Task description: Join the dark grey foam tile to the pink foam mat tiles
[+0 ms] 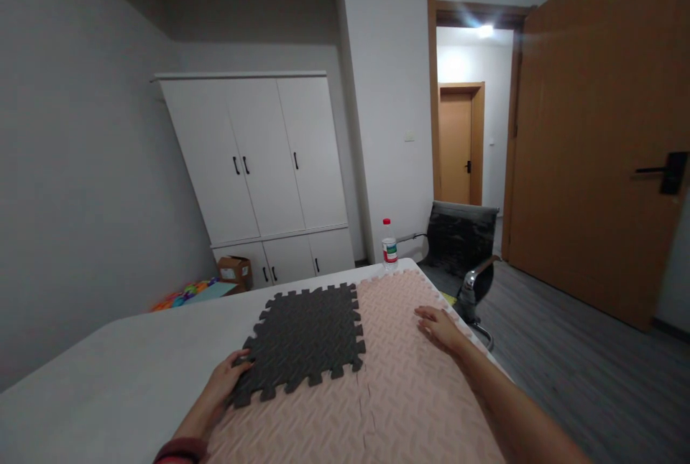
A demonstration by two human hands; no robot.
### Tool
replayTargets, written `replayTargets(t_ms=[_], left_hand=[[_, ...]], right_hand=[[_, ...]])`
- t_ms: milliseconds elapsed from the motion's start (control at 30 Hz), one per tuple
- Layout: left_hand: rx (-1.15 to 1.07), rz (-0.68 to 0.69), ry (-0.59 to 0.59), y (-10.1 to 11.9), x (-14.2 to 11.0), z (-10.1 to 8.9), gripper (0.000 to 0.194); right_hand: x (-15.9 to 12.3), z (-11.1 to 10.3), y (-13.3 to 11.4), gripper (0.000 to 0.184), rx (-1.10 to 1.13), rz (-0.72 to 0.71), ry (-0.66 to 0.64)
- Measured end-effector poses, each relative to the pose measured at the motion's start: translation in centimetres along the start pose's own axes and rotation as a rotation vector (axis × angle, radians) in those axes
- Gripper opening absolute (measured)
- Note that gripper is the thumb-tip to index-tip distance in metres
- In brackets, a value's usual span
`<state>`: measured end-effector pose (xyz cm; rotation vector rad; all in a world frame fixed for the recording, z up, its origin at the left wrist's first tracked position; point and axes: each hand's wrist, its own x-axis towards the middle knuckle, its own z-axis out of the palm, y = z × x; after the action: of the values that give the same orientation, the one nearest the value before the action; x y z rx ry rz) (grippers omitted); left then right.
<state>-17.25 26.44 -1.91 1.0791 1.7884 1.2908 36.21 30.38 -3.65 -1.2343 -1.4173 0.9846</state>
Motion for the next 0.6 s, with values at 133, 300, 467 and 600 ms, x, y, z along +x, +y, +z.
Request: replayTargets(t_ms=[133, 300, 467, 600], left_hand=[[0.081, 0.048, 0.006, -0.5, 0.3, -0.1, 0.042], [0.175, 0.110, 0.045, -0.7, 0.8, 0.1, 0.040], [0.243, 0.147, 0.068, -1.1, 1.4, 0.4, 0.041], [0.269, 0.160, 0.058, -1.6, 1.7, 0.1, 0.041]], right_hand=[[-0.3, -0.2, -0.5, 0.031, -0.090, -0.015, -0.003], [-0.9, -0.3, -1.3, 0.039, -0.204, -0.027, -0.014], [-1.3, -0.3, -2.1, 0.043, -0.315, -0.033, -0.033], [-1.5, -0.4, -2.5, 0.044, -0.382, -0.036, -0.039]])
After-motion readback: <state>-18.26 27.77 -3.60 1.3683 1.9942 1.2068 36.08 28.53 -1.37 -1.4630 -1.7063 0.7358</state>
